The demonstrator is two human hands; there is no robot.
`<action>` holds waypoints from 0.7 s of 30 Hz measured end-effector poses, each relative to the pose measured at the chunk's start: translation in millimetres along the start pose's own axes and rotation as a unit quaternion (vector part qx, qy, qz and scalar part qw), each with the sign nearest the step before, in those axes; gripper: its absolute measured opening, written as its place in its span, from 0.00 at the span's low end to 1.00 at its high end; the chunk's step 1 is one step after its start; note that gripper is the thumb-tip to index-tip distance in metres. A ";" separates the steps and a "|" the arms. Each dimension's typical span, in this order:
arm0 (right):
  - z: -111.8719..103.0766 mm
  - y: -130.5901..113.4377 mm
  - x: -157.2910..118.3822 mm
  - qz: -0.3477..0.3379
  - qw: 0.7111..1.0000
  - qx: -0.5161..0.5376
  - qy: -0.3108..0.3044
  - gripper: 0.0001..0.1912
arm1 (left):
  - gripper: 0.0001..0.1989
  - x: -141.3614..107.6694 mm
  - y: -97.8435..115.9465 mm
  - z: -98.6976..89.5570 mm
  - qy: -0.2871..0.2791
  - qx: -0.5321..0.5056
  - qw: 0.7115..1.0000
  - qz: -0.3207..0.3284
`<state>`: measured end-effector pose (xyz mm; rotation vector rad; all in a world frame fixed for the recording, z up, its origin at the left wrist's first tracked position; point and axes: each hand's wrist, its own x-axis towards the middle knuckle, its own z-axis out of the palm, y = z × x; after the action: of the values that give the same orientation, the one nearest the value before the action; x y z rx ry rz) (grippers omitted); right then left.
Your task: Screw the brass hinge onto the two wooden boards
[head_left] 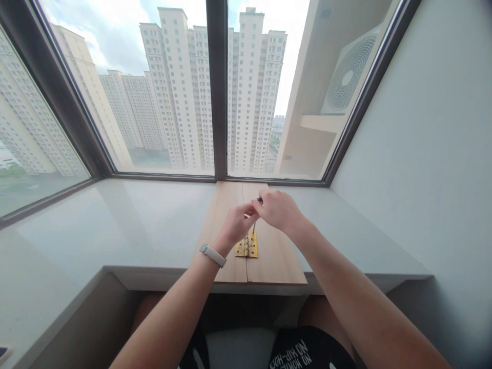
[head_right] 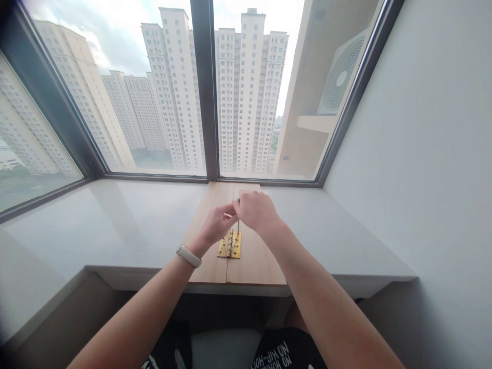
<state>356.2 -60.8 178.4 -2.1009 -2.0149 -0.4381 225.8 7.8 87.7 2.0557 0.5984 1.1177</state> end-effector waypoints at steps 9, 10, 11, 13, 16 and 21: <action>-2.0 -2.2 0.3 -0.002 1.000 0.006 -0.001 0.17 | 0.09 -2.8 -1.5 -1.6 0.012 -0.007 1.000 -0.016; -1.5 -2.6 0.0 -0.002 1.000 0.006 -0.001 0.17 | 0.08 -3.1 -1.5 -1.7 0.014 -0.007 1.000 -0.019; -0.6 -3.0 -0.4 -0.001 1.000 0.005 0.001 0.17 | 0.08 -3.2 -1.5 -1.8 0.015 -0.006 1.000 -0.020; 1.5 -3.4 -1.1 0.009 1.000 0.007 0.008 0.17 | 0.07 -3.2 -1.8 -1.7 0.016 -0.006 1.000 -0.015; 3.8 -0.9 -2.0 0.022 0.999 0.028 0.018 0.17 | 0.07 -3.1 -3.3 -1.2 0.016 -0.003 1.000 -0.002; 2.5 12.2 -3.0 -0.074 0.977 0.200 -0.002 0.10 | 0.09 -4.0 -6.3 -0.4 0.024 -0.006 0.999 -0.023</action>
<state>368.5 -63.4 175.8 -1.7201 -2.0624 -0.0389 223.0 9.3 80.9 1.9993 0.6574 1.1439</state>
